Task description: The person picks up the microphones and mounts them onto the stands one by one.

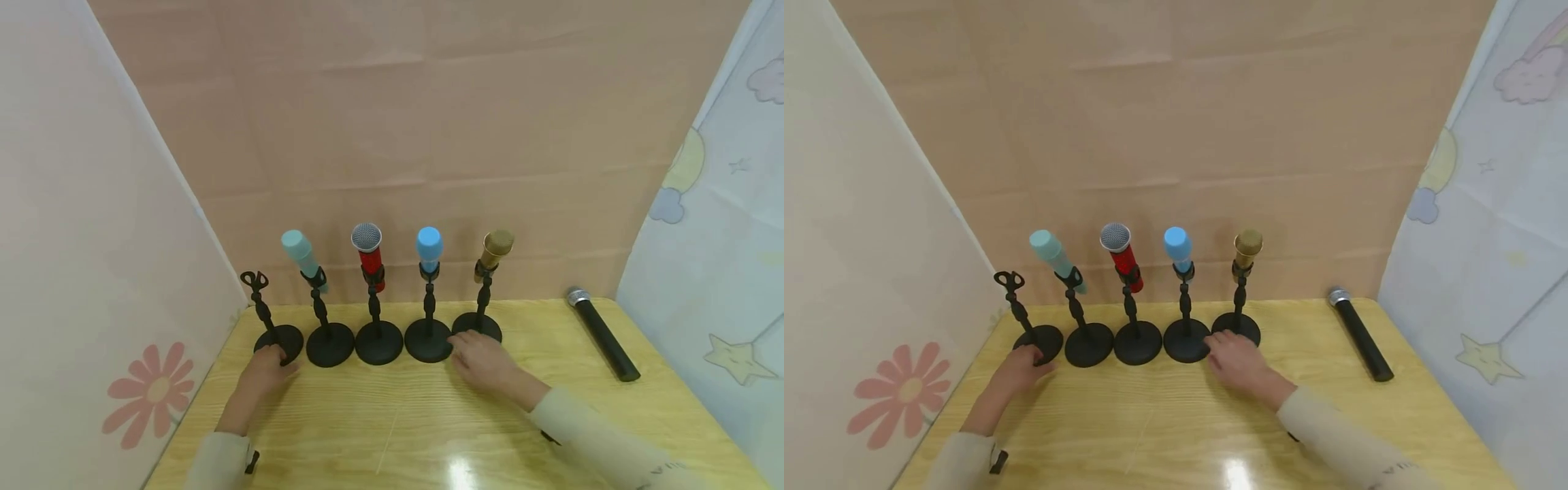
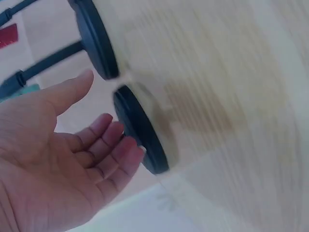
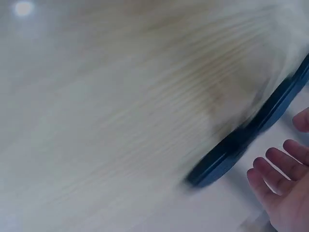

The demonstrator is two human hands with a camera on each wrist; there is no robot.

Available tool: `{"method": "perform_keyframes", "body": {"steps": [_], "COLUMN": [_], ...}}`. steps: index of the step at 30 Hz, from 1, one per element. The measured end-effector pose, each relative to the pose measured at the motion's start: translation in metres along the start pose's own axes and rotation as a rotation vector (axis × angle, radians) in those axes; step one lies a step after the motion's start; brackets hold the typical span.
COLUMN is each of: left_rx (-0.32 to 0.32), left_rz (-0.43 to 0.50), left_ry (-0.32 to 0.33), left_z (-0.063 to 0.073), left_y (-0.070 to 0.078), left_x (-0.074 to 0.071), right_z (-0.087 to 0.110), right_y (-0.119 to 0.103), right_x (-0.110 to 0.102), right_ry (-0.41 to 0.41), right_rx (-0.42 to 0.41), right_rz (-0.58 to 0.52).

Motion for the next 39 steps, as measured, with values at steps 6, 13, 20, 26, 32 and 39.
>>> {"method": "perform_keyframes", "body": {"steps": [6,13,20,26,32,39], "left_rx": [-0.078,-0.11,-0.054,-0.047,-0.049,-0.05], "left_rz": [-0.004,0.0,-0.002,0.048,0.038,0.017], "left_ry": [-0.041,-0.02,-0.04,-0.078,-0.079,-0.079], "left_z": [-0.003,-0.018,-0.036,-0.044,-0.045,-0.046], "left_y": [-0.026,-0.039,-0.046,-0.047,-0.048,-0.058], "left_x": [-0.002,-0.003,-0.005,-0.004,-0.004,-0.001], "right_z": [0.063,0.108,0.14,0.159,0.17,0.169], "right_y": [0.105,0.168,0.209,0.241,0.261,0.264], "right_x": [-0.019,-0.028,-0.04,-0.037,-0.029,-0.028], "right_ry": [-0.036,-0.079,-0.071,-0.07,-0.126,-0.165], "right_rx": [0.279,0.414,0.531,0.65,0.764,0.837], "right_rz": [0.018,0.007,-0.033,-0.091,-0.147,-0.274]}}
Point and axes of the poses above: each hand's wrist, its own z-axis away from the middle knuckle, its own x-axis out of the palm, y = z × x, the point moved 8 cm from there along -z, towards the middle knuckle, and after that the axes turned 3 degrees about -x, right-handed, at the moved point
